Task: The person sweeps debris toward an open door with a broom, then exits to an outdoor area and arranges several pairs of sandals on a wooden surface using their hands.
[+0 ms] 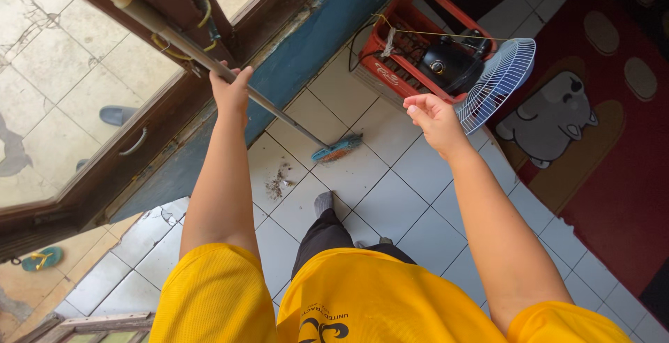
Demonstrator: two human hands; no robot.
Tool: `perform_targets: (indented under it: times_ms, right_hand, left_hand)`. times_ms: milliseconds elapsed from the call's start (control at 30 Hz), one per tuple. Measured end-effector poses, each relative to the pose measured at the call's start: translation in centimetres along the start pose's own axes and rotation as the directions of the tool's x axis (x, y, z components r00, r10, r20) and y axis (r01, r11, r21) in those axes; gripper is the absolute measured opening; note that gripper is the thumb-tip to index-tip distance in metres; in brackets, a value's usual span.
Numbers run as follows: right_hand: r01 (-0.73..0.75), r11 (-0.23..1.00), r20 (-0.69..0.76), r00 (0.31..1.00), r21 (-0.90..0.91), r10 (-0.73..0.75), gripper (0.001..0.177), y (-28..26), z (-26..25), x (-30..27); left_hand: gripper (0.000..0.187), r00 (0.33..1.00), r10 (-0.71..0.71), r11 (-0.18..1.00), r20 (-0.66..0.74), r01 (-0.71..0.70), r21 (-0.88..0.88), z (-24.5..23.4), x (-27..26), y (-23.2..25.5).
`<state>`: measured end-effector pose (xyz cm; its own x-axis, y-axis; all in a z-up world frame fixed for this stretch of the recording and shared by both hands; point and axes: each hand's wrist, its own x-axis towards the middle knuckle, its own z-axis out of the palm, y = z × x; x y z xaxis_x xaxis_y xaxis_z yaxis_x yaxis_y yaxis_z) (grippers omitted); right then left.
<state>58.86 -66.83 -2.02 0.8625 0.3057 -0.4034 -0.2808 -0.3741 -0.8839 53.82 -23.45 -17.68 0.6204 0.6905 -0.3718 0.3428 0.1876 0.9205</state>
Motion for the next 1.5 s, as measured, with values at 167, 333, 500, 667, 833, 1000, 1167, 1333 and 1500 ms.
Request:
perform_targets:
  times_ms: [167, 333, 500, 667, 833, 1000, 1167, 1333, 1500]
  right_hand:
    - [0.043, 0.996, -0.016, 0.999, 0.074, -0.042, 0.019, -2.3, -0.8, 0.7]
    - [0.16, 0.975, 0.021, 0.986, 0.155, -0.165, 0.02, -7.5, -0.8, -0.2]
    - [0.355, 0.906, 0.187, 0.898, 0.229, -0.399, 0.044, -12.5, -1.3, -5.1]
    - [0.476, 0.818, 0.279, 0.778, 0.325, -0.563, 0.069, -13.2, -3.4, -12.1]
    - [0.589, 0.695, -0.002, 0.764, 0.412, -0.646, 0.062, -10.3, -9.8, -18.3]
    - [0.592, 0.648, -0.137, 0.78, 0.48, -0.611, 0.078, -7.9, -18.4, -25.4]
    - [0.649, 0.707, -0.02, 0.74, 0.281, -0.672, 0.068, -6.7, -21.0, -29.4]
    - [0.516, 0.841, 0.28, 0.793, 0.162, -0.54, 0.027, -4.2, -18.4, -30.5]
    - [0.403, 0.866, 0.518, 0.694, 0.296, -0.5, 0.022, -2.0, -16.4, -31.6]
  left_hand:
    - [0.039, 0.988, 0.147, 0.988, 0.055, -0.143, -0.064, 0.3, -2.4, 0.3]
    - [0.022, 0.944, 0.102, 0.938, 0.314, -0.197, 0.287, 3.3, -10.0, 3.7]
    - [0.042, 0.72, 0.075, 0.794, 0.689, -0.462, 0.396, 10.4, -17.3, 5.5]
    - [0.036, 0.737, 0.115, 0.907, 0.666, -0.351, 0.232, 17.5, -27.2, 5.2]
    - [0.032, 0.72, 0.487, 0.821, 0.494, -0.57, 0.021, 22.7, -39.0, 5.1]
    - [0.024, 0.714, 0.445, 0.877, 0.541, -0.469, -0.102, 26.5, -48.6, 5.8]
    - [0.025, 0.69, 0.295, 0.93, 0.661, -0.366, -0.033, 30.3, -52.7, 3.3]
    - [0.025, 0.693, 0.341, 0.916, 0.636, -0.398, -0.057, 30.9, -53.1, -4.4]
    - [0.038, 0.799, 0.275, 0.903, 0.535, -0.406, 0.142, 25.9, -54.1, -8.2]
